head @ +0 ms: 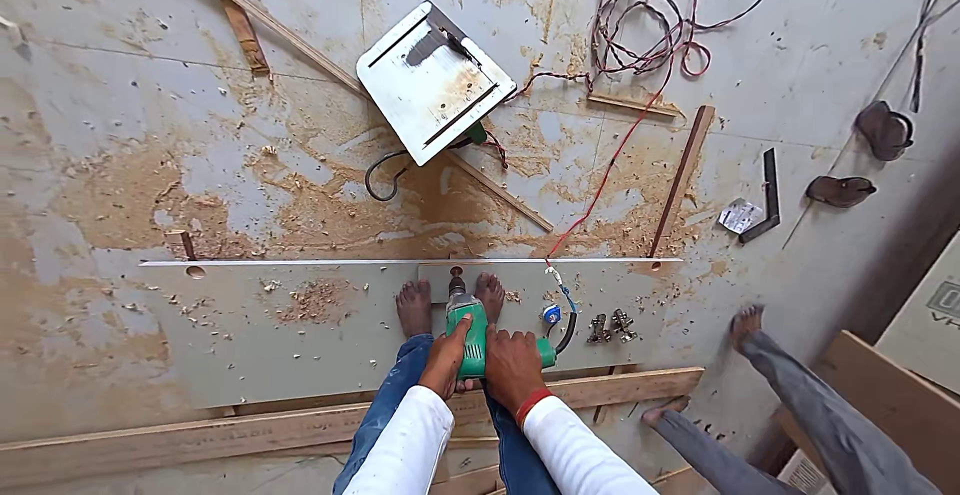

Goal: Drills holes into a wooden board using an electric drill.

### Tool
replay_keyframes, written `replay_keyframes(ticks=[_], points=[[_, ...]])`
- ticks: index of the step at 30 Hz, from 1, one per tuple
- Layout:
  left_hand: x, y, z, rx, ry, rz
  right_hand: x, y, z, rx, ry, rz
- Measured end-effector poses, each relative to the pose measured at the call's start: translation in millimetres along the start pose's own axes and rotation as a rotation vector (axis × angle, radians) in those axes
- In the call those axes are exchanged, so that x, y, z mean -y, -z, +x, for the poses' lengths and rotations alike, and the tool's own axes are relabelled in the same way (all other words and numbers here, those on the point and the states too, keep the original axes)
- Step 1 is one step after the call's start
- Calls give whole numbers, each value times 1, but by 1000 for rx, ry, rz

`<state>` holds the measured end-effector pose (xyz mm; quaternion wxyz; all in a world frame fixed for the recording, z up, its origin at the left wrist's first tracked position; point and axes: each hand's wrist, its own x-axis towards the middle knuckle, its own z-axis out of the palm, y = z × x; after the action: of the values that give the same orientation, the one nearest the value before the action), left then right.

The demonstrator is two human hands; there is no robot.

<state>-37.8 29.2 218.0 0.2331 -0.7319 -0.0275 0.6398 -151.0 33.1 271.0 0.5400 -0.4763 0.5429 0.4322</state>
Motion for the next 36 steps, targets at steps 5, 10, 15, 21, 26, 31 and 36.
replay_keyframes(ticks=[5, 10, 15, 21, 26, 31, 36], points=[[-3, -1, 0, -3, -2, -8, -2, 5, 0, 2, 7, -3], [-4, -1, -2, -14, 12, -15, -2, 6, 1, 6, 7, -10], [0, -4, 2, -16, -10, -32, -2, 5, 2, -4, 2, -13], [7, -5, 2, -7, -36, -51, -1, 2, 0, -15, 10, -48], [8, -6, 5, -5, -25, -66, 0, 3, 0, -17, 4, -58], [11, -9, 6, -15, -30, -76, -2, 1, 0, -19, 5, -76], [11, -8, 7, -8, -22, -72, 0, 2, 0, -18, 6, -78]])
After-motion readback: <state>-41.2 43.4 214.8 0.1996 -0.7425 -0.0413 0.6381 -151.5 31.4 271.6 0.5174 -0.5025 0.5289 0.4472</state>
